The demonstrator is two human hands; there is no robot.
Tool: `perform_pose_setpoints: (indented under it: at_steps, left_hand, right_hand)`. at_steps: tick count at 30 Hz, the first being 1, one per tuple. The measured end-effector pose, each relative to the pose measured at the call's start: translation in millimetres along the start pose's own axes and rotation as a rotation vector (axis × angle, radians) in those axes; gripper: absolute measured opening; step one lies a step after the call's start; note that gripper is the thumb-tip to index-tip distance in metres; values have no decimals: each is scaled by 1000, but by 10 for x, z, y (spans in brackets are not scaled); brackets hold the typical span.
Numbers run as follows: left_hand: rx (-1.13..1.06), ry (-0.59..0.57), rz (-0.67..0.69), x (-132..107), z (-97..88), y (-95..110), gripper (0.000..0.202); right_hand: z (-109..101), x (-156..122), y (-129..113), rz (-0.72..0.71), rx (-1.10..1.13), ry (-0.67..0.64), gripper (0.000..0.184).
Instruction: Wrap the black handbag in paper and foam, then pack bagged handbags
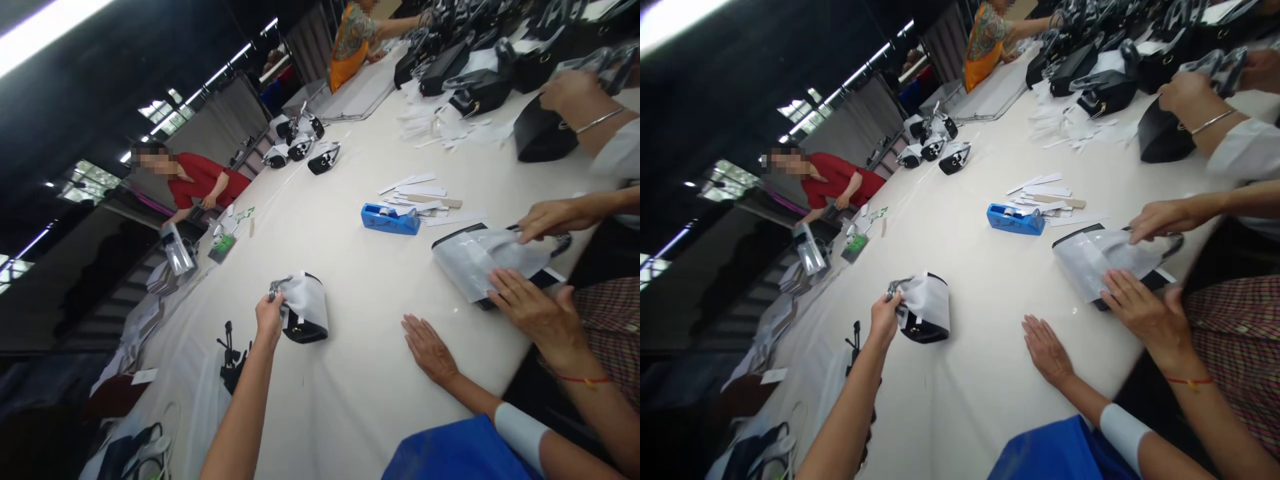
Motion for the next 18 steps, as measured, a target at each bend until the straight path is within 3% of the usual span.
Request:
perform_pose_setpoints:
  at_steps: [6,12,15,18]
  left_hand:
    - [-23,25,68,1343,400,141,33]
    - [-122,92,146,2681,1184,446,21]
    - [-147,166,151,3150,1602,532,15]
    - [-138,217,133,3385,1922,574,20]
  right_hand:
    - [54,149,18,60,42,-28,45]
    - [128,135,51,-59,-107,-9,58]
    - [158,165,97,-142,-185,7,61]
    - [123,221,106,-245,-233,50,61]
Point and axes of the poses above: each hand's wrist, its own x-axis towards the middle knuckle, its own z-axis out of the palm, y = z × x, the point moved 6 cm from there along x, towards the middle knuckle, and after that the axes turned 5 degrees about y, right-handed, at the moved point
